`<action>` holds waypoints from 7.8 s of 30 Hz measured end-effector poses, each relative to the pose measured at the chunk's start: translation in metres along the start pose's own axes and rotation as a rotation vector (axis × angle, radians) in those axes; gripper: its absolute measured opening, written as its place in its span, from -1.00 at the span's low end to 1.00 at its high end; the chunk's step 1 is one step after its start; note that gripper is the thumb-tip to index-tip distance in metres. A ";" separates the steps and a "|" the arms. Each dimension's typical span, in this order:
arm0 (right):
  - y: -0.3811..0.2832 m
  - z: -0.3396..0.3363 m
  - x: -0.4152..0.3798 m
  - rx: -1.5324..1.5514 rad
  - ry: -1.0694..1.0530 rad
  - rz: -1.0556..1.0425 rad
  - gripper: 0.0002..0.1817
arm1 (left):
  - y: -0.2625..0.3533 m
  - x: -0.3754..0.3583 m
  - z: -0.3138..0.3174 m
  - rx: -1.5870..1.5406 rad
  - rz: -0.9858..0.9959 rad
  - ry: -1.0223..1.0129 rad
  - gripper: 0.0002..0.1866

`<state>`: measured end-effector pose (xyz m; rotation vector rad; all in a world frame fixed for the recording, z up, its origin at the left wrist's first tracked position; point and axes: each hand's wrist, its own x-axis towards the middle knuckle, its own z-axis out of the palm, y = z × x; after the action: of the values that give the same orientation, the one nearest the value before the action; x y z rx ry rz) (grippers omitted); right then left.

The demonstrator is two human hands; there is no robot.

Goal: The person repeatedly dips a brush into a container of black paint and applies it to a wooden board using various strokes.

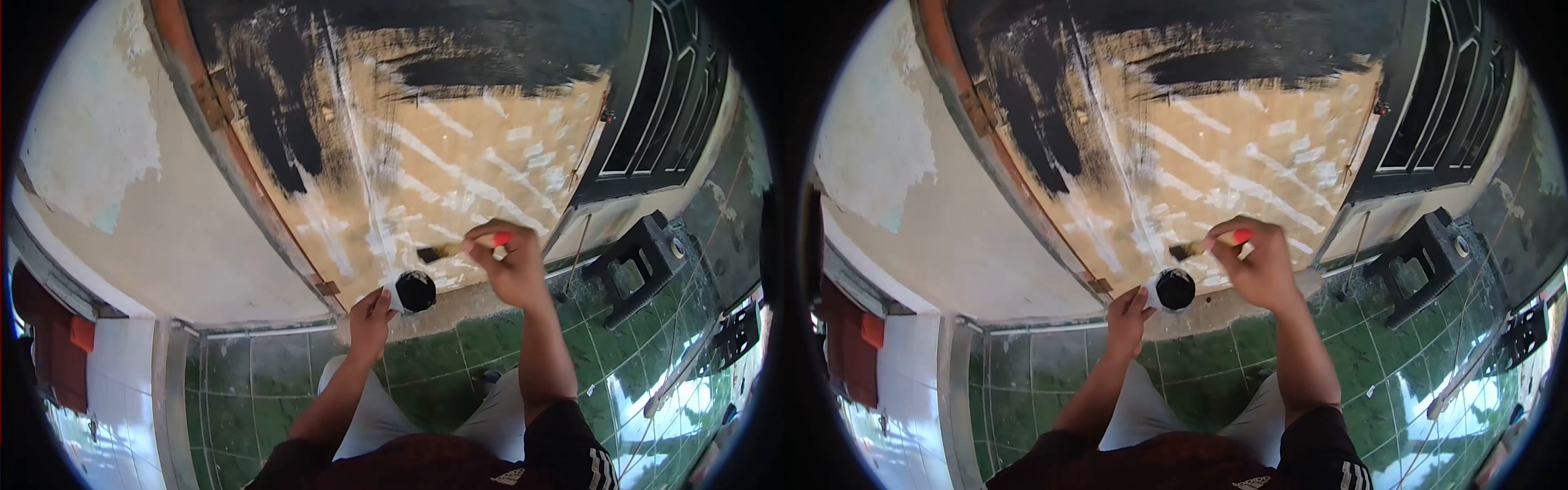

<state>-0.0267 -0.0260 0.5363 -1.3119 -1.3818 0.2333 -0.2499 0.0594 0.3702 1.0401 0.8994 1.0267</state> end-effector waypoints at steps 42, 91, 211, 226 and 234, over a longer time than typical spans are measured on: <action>0.015 0.058 -0.007 -0.222 -0.078 -0.250 -0.88 | 0.086 0.040 0.008 0.017 0.205 -0.036 -0.57; 0.011 0.071 0.042 0.718 0.695 0.177 -0.72 | 0.098 0.075 -0.016 -0.206 0.136 -0.069 -0.66; -0.021 0.008 0.199 -0.155 0.711 -0.808 -0.88 | 0.006 -0.001 -0.059 -0.017 -0.078 0.126 -0.73; 0.012 -0.044 0.209 -0.285 0.992 -0.701 -0.86 | 0.016 -0.021 -0.076 0.006 -0.062 0.205 -0.70; -0.037 0.032 0.194 0.070 0.715 -0.758 -0.83 | 0.012 -0.014 -0.065 -0.001 -0.076 0.146 -0.69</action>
<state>-0.0174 0.1278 0.6636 -0.6257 -1.1231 -0.6395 -0.3171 0.0635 0.3657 0.9324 1.0495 1.0494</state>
